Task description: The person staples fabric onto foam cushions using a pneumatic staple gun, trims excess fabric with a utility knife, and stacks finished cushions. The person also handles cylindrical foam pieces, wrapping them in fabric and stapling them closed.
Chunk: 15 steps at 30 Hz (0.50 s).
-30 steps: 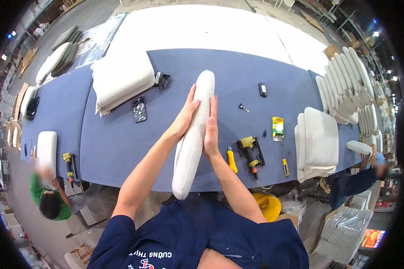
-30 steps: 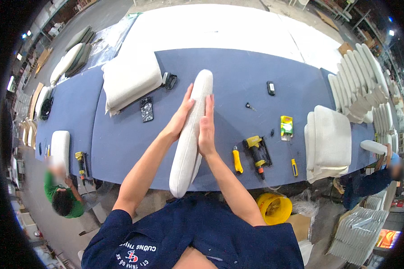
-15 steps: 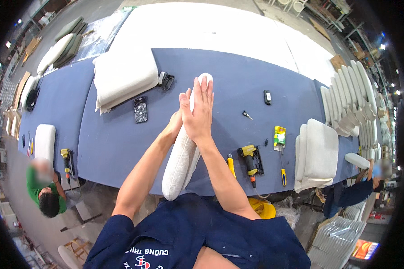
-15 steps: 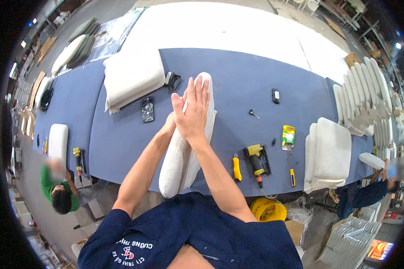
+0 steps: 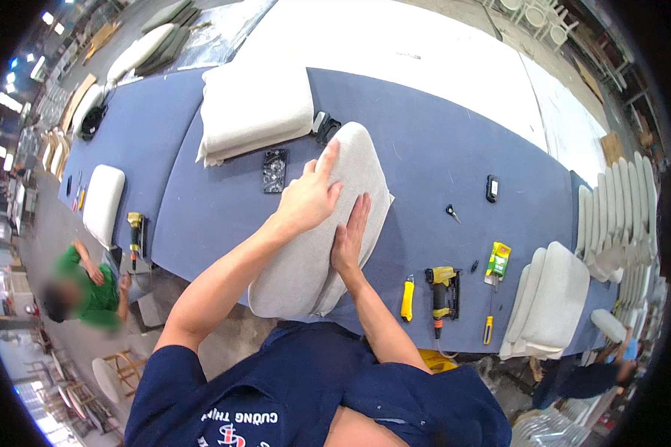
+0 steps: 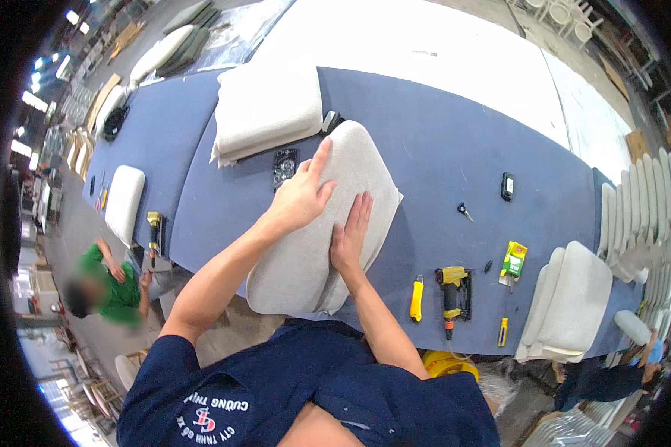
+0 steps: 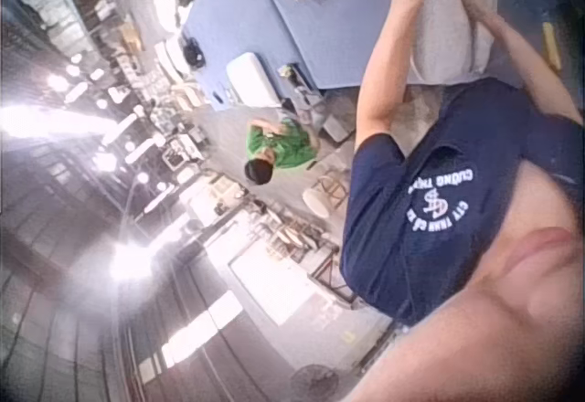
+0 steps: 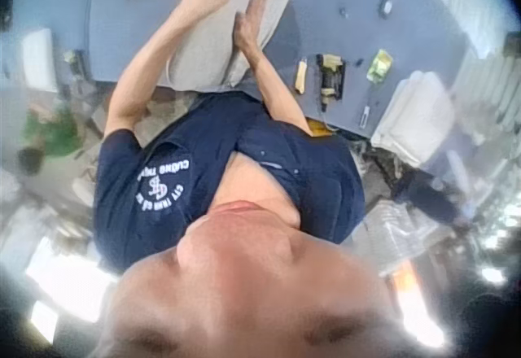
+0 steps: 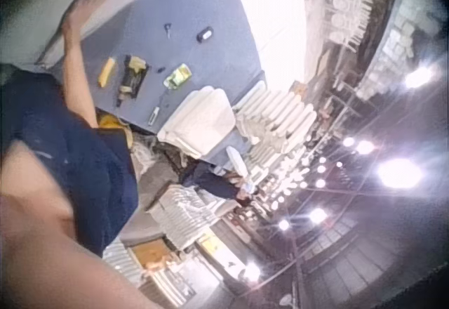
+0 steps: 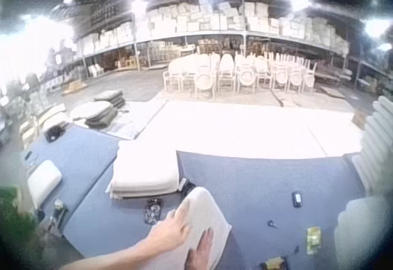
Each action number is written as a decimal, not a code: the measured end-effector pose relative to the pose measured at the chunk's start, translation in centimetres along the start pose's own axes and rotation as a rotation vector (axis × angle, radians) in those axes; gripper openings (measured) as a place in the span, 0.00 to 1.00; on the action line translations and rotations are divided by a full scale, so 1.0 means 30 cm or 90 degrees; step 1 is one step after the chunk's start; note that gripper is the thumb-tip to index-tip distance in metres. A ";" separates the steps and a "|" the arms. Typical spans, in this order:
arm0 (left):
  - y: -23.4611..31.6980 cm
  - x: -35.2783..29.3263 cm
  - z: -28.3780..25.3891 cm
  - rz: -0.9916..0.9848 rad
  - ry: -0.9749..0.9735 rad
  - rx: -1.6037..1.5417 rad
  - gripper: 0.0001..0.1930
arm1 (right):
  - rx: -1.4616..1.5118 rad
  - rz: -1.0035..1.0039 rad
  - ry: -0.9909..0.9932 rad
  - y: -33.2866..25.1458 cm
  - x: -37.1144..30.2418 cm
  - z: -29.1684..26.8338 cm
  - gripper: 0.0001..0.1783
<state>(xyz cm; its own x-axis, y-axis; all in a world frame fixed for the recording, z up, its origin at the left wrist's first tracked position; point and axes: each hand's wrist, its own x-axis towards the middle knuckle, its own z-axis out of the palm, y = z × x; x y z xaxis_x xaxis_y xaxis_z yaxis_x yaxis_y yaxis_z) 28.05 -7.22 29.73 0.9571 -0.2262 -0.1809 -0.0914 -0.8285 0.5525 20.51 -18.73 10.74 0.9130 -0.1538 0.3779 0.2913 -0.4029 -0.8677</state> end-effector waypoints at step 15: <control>-0.158 0.007 -0.028 0.057 0.073 0.024 0.41 | 0.349 -0.476 0.098 -0.957 0.299 -0.023 0.54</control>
<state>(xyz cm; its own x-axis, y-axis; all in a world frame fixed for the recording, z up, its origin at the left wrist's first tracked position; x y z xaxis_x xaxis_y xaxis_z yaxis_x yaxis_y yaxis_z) 28.90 -2.92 27.75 0.9695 -0.2425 -0.0370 -0.1864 -0.8264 0.5313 20.13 -9.17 39.27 0.3979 -0.1601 0.9033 0.9167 0.0303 -0.3984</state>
